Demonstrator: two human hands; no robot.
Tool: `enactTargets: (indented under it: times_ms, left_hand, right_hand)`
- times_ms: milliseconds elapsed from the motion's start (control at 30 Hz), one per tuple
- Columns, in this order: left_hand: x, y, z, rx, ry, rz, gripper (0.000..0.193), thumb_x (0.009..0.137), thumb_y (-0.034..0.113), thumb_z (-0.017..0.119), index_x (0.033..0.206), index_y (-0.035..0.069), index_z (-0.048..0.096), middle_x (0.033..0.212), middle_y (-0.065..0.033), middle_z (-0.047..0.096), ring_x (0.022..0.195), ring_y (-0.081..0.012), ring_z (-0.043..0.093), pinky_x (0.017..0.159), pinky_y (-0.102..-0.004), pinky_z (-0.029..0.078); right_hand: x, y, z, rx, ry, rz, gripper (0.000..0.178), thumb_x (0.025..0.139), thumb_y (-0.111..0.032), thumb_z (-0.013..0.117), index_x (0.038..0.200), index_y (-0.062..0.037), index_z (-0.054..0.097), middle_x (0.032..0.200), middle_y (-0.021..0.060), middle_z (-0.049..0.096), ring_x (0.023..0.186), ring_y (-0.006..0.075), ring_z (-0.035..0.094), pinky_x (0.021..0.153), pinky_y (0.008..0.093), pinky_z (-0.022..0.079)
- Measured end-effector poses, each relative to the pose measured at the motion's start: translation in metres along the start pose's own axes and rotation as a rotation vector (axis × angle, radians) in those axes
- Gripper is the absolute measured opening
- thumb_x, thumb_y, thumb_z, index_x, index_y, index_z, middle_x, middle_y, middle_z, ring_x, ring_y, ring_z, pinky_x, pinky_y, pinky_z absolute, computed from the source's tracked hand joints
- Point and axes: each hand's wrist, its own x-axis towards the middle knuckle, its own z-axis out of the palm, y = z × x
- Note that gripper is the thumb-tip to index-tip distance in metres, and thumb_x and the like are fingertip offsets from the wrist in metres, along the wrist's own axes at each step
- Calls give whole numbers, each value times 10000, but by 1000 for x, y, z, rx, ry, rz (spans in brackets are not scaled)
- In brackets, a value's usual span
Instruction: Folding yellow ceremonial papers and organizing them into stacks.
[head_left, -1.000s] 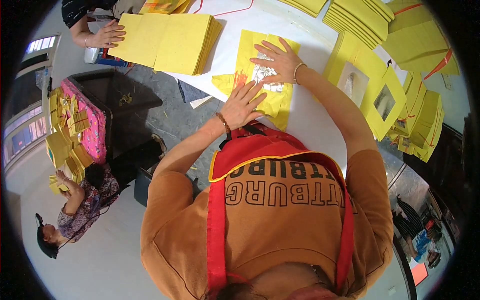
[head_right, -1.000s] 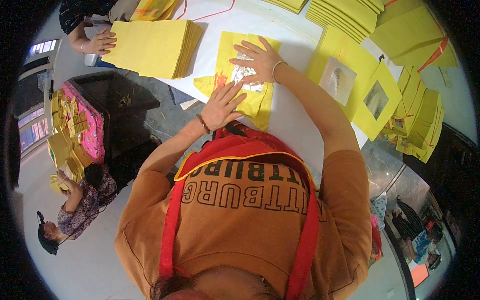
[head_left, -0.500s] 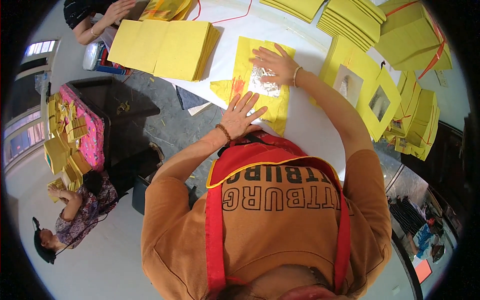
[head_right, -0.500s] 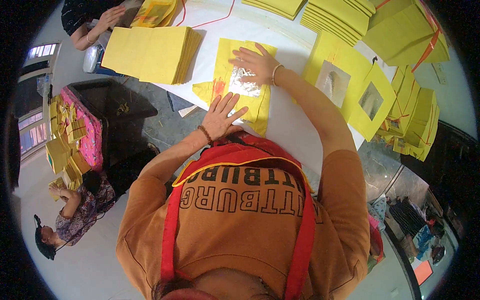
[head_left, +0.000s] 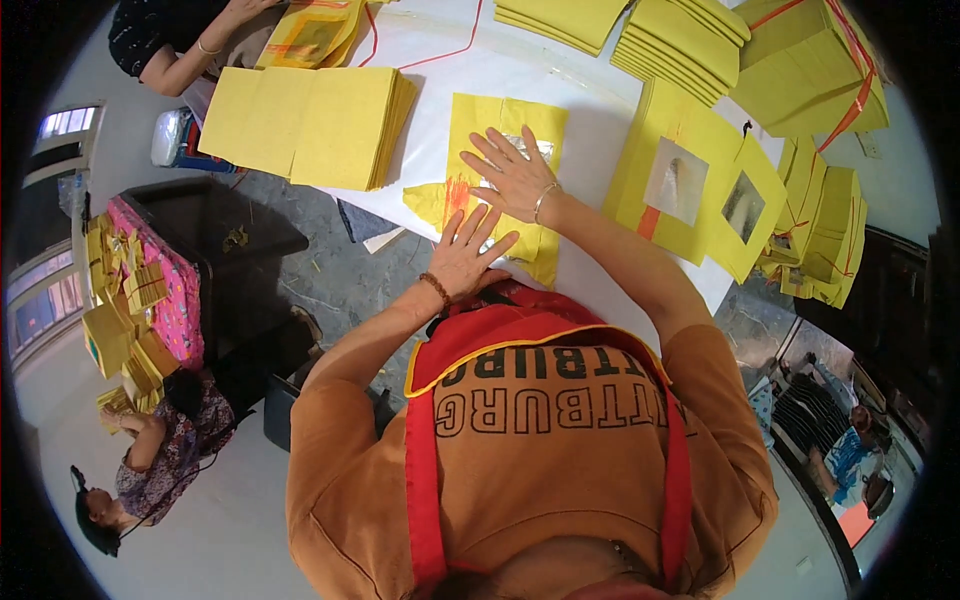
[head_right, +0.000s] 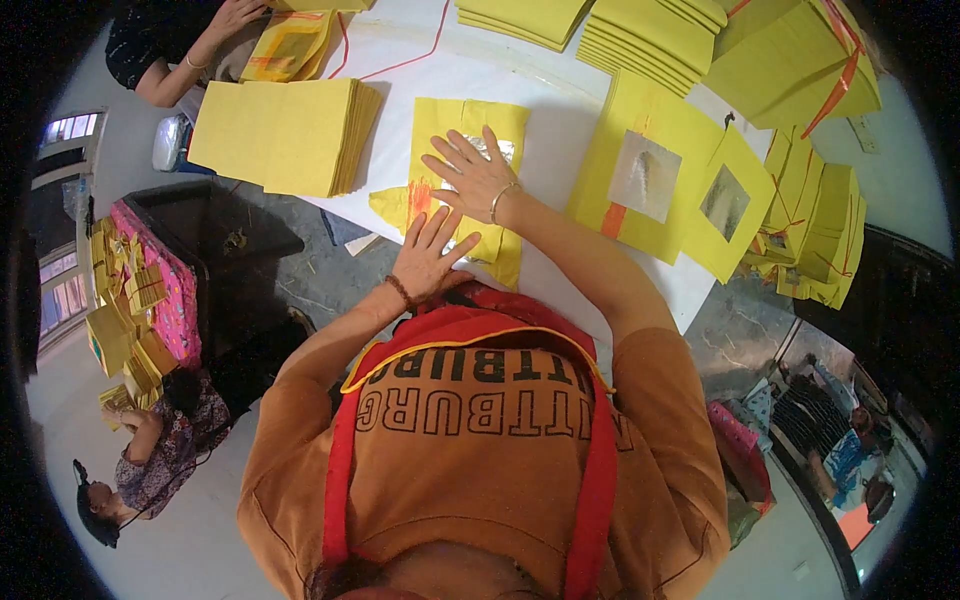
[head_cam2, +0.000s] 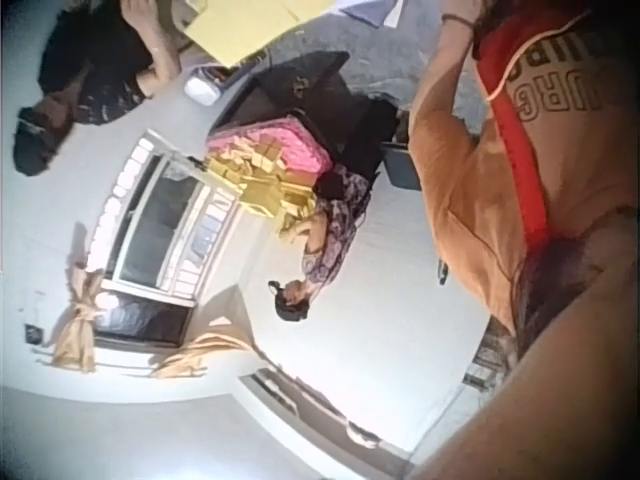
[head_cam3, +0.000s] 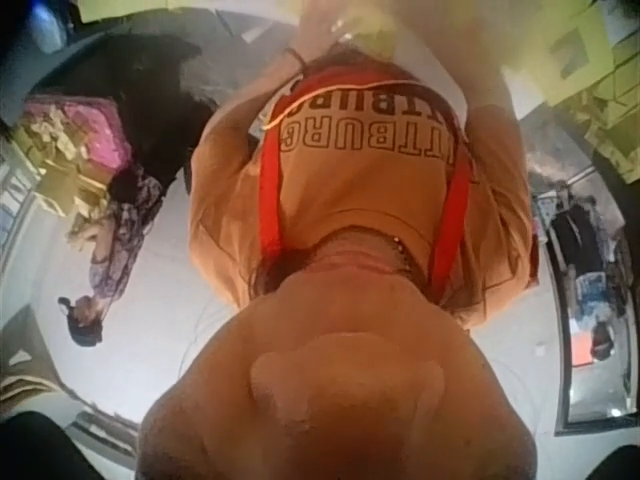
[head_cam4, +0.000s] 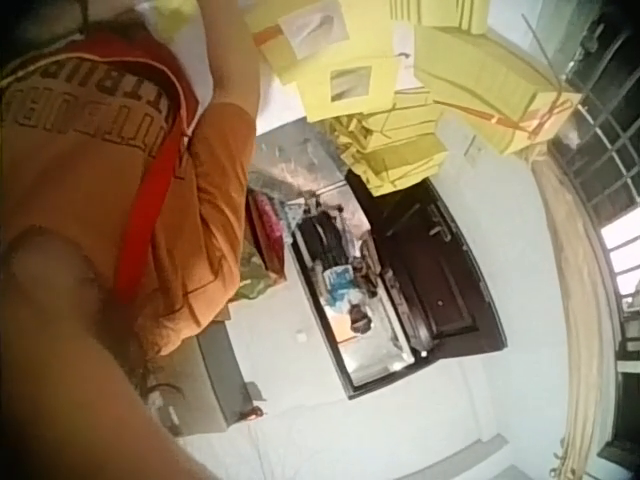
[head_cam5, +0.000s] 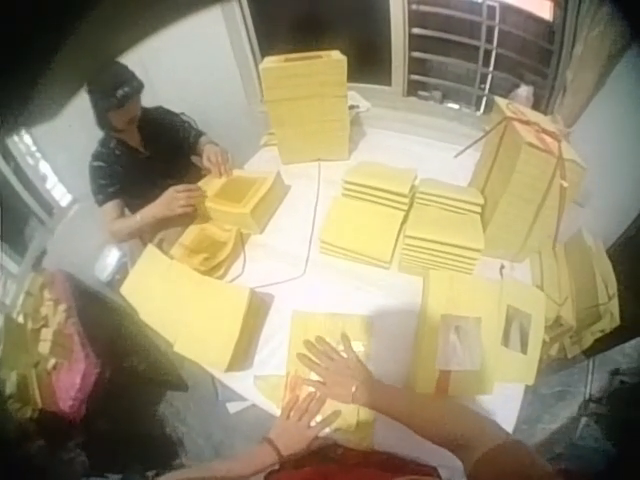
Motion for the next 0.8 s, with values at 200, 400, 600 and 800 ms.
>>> enactTargets:
  times_ms: [200,400,600,800]
  left_hand:
    - [35,-37,-29,-191,132,80,402,777,283,590,1142,129,526,1157,-121,512,1077,-297,470,901,-438,356]
    - [160,-91,-36,-118,417,-102,385,860,289,485,1191,92,483,1224,-159,473,1164,-314,407,954,-448,311]
    - [186,-109,3,298,53,-183,540,887,534,306,1374,308,253,1444,-97,195,1332,-286,151,1042,-517,107]
    - [197,-107,7,296,-55,-184,550,892,549,272,1389,328,194,1465,-81,129,1345,-285,107,1050,-512,82]
  right_hand:
    - [-2,7,7,-31,30,-36,541,880,-488,352,1342,-206,333,1427,46,253,1331,223,181,1043,566,68]
    - [3,3,0,22,-123,22,545,875,-504,348,1307,-175,391,1354,67,353,1299,236,242,1041,568,59]
    - [1,2,2,42,24,-15,516,871,-487,367,1286,-185,418,1336,52,369,1303,223,217,1042,573,65]
    - [-15,-20,-2,-40,-140,78,554,880,-526,316,1333,-210,354,1465,18,160,1356,241,80,1024,608,-42]
